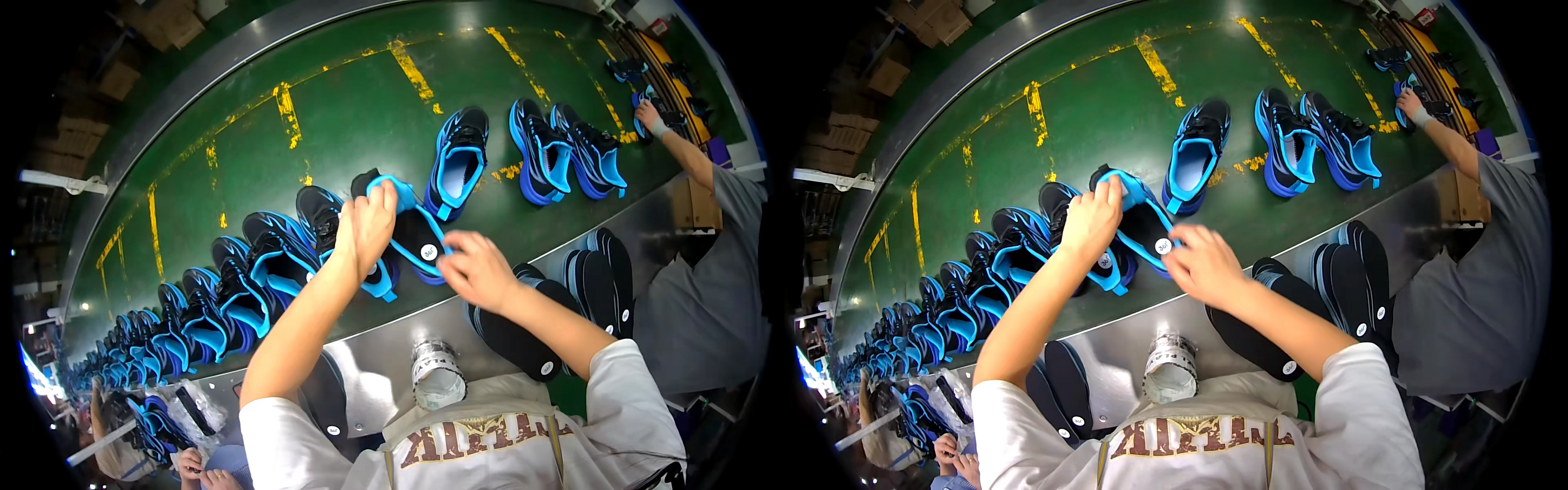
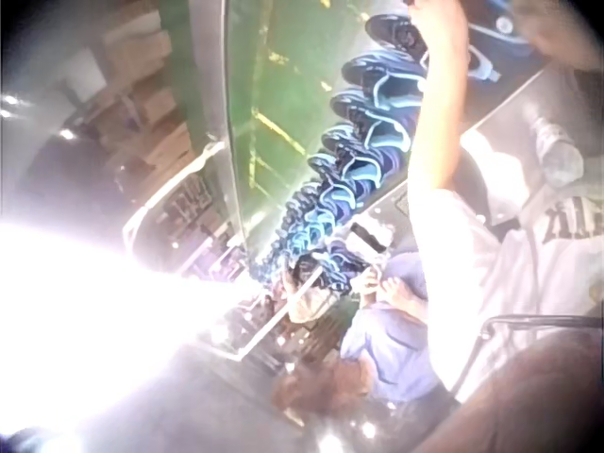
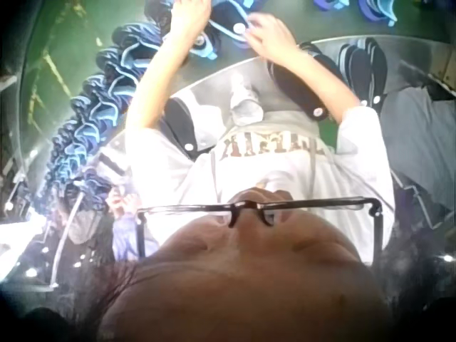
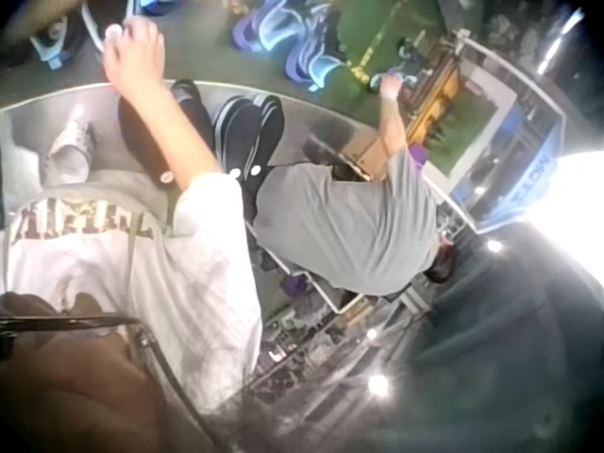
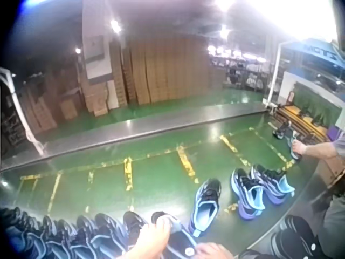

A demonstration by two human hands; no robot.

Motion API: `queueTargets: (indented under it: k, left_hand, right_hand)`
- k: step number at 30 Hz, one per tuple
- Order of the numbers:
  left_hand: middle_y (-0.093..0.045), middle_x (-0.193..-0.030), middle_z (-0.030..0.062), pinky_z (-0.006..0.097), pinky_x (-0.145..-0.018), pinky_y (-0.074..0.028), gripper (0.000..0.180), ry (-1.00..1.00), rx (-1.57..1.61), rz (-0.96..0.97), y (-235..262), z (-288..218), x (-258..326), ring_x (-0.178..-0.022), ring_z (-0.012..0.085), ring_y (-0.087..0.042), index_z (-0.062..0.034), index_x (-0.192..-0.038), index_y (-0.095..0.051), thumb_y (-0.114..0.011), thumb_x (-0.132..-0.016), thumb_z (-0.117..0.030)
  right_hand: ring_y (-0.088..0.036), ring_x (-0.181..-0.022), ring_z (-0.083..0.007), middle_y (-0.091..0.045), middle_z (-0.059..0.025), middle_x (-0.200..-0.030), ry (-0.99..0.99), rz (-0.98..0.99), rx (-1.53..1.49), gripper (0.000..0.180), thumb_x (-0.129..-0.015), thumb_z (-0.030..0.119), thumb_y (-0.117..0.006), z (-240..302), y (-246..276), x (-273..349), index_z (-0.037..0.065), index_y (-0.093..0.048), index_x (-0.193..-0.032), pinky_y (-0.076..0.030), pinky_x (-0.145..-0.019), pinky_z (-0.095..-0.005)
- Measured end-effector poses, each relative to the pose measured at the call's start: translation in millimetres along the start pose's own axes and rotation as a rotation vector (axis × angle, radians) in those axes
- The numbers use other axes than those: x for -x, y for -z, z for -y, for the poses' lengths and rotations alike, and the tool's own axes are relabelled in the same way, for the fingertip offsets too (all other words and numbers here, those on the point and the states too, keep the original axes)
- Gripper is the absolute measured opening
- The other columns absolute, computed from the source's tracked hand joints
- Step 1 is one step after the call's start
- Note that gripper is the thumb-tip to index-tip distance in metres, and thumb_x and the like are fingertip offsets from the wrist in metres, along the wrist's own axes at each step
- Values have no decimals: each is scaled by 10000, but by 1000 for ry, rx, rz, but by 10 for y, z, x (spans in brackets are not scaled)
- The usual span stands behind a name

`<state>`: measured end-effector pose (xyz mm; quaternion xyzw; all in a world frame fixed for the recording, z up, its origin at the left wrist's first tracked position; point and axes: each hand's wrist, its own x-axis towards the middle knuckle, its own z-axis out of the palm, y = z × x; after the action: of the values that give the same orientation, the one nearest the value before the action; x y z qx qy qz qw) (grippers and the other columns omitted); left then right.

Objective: The person picks up blue shoe insoles from a stack and inserts them into a row of blue and black sneakers on a workstation table.

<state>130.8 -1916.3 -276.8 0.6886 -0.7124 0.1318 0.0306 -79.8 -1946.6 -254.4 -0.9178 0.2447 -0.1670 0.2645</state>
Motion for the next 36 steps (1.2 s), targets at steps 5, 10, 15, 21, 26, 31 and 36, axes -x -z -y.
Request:
queueTargets:
  k: [5,10,15,21,26,31,36]
  left_hand:
    - [-527,-764,105,356,-537,-449,301,175,205,12,-28,-2,62,-616,258,-573,-18,-1034,-521,-568,-762,-139]
    - [-560,-856,138,383,-657,-460,256,465,559,43,77,-153,-71,-754,320,-579,-24,-943,-556,-622,-731,-149]
    - [-582,-876,169,384,-701,-447,269,575,670,155,31,-62,-127,-818,327,-572,-14,-898,-563,-634,-729,-211]
    - [-565,-804,198,448,-603,-468,168,175,363,275,39,-130,-105,-698,374,-576,-3,-821,-473,-425,-849,-161]
    - [-564,-775,161,381,-584,-459,176,261,749,189,271,-202,70,-695,326,-579,14,-821,-487,-424,-849,-148]
    - [-503,-716,7,184,-408,-244,135,725,1800,95,698,-169,204,-456,29,-312,-85,-762,-479,-466,-870,-165]
    - [-376,-596,-31,203,-401,-228,229,813,1851,-50,881,-101,49,-450,41,-289,-111,-685,-380,-475,-877,-191]
  right_hand:
    - [-534,-907,-331,-523,-135,-1054,-322,-142,24,279,-782,207,-577,-463,-155,-486,41,-532,-1001,-449,-770,-396]
    - [-520,-943,-313,-532,-105,-1013,-260,150,119,247,-758,183,-600,-900,97,-271,72,-541,-971,-426,-805,-396]
    - [-442,-1089,-330,-422,-158,-1247,-283,13,366,448,-730,129,-620,-928,740,249,68,-483,-1152,-368,-911,-394]
    - [-486,-1009,-334,-515,-161,-1073,-149,76,149,319,-711,115,-618,-290,933,1343,22,-550,-1009,-393,-873,-406]
    - [-455,-1014,-286,-487,-127,-1088,-244,149,293,380,-688,229,-656,181,752,1920,45,-546,-1002,-373,-827,-383]
    - [-457,-976,-281,-463,-139,-1095,-370,149,343,507,-625,299,-712,262,736,2049,46,-515,-1017,-356,-787,-350]
    - [-451,-980,-313,-457,-159,-1051,-464,152,267,404,-627,245,-711,218,796,2164,50,-528,-930,-363,-833,-388]
